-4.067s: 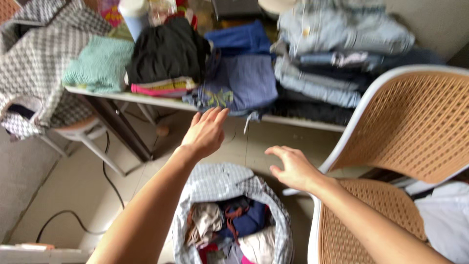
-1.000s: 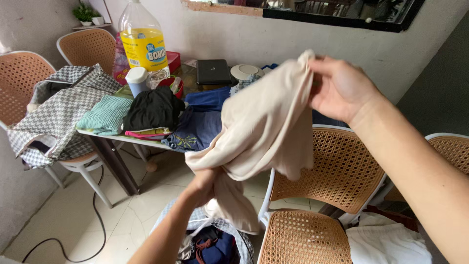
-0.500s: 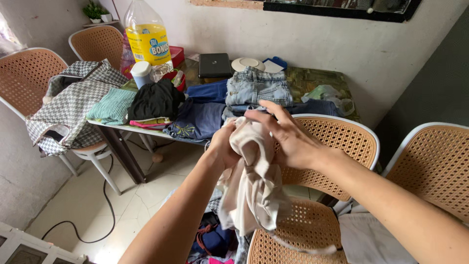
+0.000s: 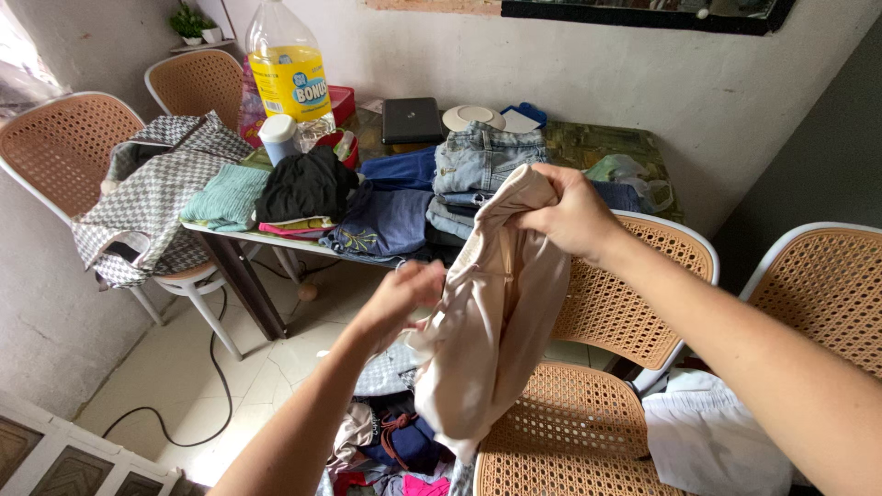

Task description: The person folds several garments one by one, including dark blue shorts, blue jeans, beige pants, a pink top, and a brown top. Each item is smoothed, folded, and placed on a table or chair. The person also briefly moves a small container on the table.

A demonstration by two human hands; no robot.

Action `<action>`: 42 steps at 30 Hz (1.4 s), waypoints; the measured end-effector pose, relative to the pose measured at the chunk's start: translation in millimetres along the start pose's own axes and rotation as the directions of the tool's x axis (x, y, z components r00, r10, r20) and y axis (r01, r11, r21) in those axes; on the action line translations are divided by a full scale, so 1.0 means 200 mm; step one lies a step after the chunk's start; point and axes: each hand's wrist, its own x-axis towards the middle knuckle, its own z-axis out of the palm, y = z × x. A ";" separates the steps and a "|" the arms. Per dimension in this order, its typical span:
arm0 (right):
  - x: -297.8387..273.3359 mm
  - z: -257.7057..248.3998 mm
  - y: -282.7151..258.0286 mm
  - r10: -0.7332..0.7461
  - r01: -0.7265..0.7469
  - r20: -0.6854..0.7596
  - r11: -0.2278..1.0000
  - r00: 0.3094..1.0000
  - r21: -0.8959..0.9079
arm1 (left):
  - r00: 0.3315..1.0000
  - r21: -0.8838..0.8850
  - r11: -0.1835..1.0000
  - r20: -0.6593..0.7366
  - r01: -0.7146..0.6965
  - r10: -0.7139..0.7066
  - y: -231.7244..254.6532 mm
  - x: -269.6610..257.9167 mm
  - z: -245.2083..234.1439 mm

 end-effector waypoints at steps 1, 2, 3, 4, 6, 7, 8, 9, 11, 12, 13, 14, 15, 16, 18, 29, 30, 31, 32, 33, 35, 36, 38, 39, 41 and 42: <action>0.01 -0.01 0.00 -0.031 0.031 0.016 0.999 0.999 -0.008 | 0.999 0.042 0.999 0.040 -0.007 0.005 -0.05 -0.01 0.00; 0.02 -0.03 0.01 -0.061 0.062 0.032 0.998 0.998 -0.016 | 0.997 0.084 0.996 0.080 -0.015 0.008 -0.10 -0.02 -0.01; 0.04 -0.04 0.00 -0.093 0.094 0.048 0.995 0.995 -0.025 | 0.993 0.126 0.992 0.121 -0.027 0.012 -0.13 -0.02 -0.01; 0.05 -0.06 0.00 -0.139 0.141 0.024 0.986 0.990 -0.089 | 0.991 0.166 0.984 0.128 -0.058 0.037 -0.17 -0.02 -0.01; 0.05 -0.09 -0.01 -0.229 0.220 -0.014 0.950 0.973 -0.221 | 0.985 0.243 0.963 0.147 -0.119 0.085 -0.24 -0.04 0.00; 0.05 -0.11 -0.03 -0.152 0.140 -0.041 0.967 0.988 -0.212 | 0.995 0.246 0.968 0.095 -0.047 0.024 -0.25 -0.05 0.01; 0.06 -0.12 -0.05 -0.073 0.059 -0.066 0.978 0.995 -0.201 | 0.998 0.244 0.969 0.042 0.026 -0.037 -0.26 -0.07 0.02; 0.06 -0.12 -0.07 0.006 -0.023 -0.090 0.982 0.996 -0.188 | 0.995 0.239 0.966 -0.012 0.097 -0.097 -0.26 -0.09 0.02; 0.07 -0.13 -0.11 0.038 -0.051 -0.116 0.992 0.992 -0.113 | 0.955 0.087 0.959 0.106 0.268 -0.277 -0.24 -0.13 0.03; 0.06 -0.13 -0.13 0.055 -0.065 -0.128 0.995 0.990 -0.075 | 0.919 0.017 0.934 0.174 0.357 -0.355 -0.23 -0.15 0.04; 0.07 -0.13 -0.15 0.074 -0.080 -0.133 0.996 0.988 -0.038 | 0.912 -0.055 0.931 0.229 0.360 -0.339 -0.21 -0.16 0.05; 0.07 -0.13 -0.16 0.093 -0.094 -0.137 0.996 0.986 -0.001 | 0.905 -0.128 0.923 0.282 0.364 -0.318 -0.21 -0.16 0.06; 0.06 -0.12 -0.16 0.114 -0.110 -0.139 0.993 0.984 0.036 | 0.896 -0.200 0.907 0.334 0.372 -0.294 -0.21 -0.16 0.08; 0.06 -0.12 -0.17 0.110 -0.100 -0.129 0.992 0.986 0.082 | 0.906 -0.248 0.892 0.296 0.378 -0.302 -0.22 -0.15 0.10; 0.06 -0.13 -0.15 0.098 -0.078 -0.111 0.983 0.989 0.169 | 0.922 -0.344 0.859 0.220 0.379 -0.318 -0.25 -0.08 0.15; -0.17 -0.45 0.15 0.245 -0.229 0.176 0.968 0.953 -0.106 | 0.981 0.175 0.982 -0.166 -0.071 0.100 -0.21 0.10 -0.17; -0.21 -0.47 0.19 0.227 -0.172 0.224 0.955 0.948 -0.241 | 0.962 0.215 0.956 -0.144 -0.199 0.232 -0.19 0.06 -0.18; -0.23 -0.48 0.23 0.285 -0.225 0.198 0.934 0.938 -0.278 | 0.976 0.110 0.983 -0.147 -0.147 0.162 -0.16 0.03 -0.18; -0.25 -0.49 0.26 0.341 -0.278 0.170 0.908 0.925 -0.314 | 0.986 0.005 0.996 -0.142 -0.092 0.091 -0.14 0.00 -0.17; -0.26 -0.51 0.29 0.396 -0.331 0.137 0.878 0.908 -0.347 | 0.991 -0.099 0.994 -0.129 -0.035 0.022 -0.12 -0.03 -0.16; -0.27 -0.53 0.32 0.468 -0.418 0.085 0.846 0.880 -0.331 | 0.992 -0.176 0.984 -0.127 -0.033 0.011 -0.09 -0.07 -0.12; -0.27 -0.55 0.33 0.503 -0.461 0.058 0.827 0.862 -0.323 | 0.992 -0.216 0.976 -0.126 -0.032 0.005 -0.08 -0.08 -0.11; -0.26 -0.58 0.34 0.550 -0.470 0.083 0.775 0.831 -0.423 | 0.996 -0.215 0.973 -0.037 -0.088 0.082 -0.06 -0.10 -0.11; -0.26 -0.59 0.34 0.574 -0.471 0.093 0.746 0.814 -0.471 | 0.993 -0.217 0.969 0.008 -0.117 0.121 -0.05 -0.11 -0.12; -0.26 -0.61 0.33 0.525 -0.414 0.175 0.802 0.833 -0.431 | 0.986 -0.103 0.987 0.105 -0.121 0.131 -0.03 -0.13 -0.15; -0.26 -0.61 0.33 0.496 -0.384 0.215 0.828 0.841 -0.408 | 0.979 -0.045 0.991 0.153 -0.126 0.132 -0.02 -0.14 -0.15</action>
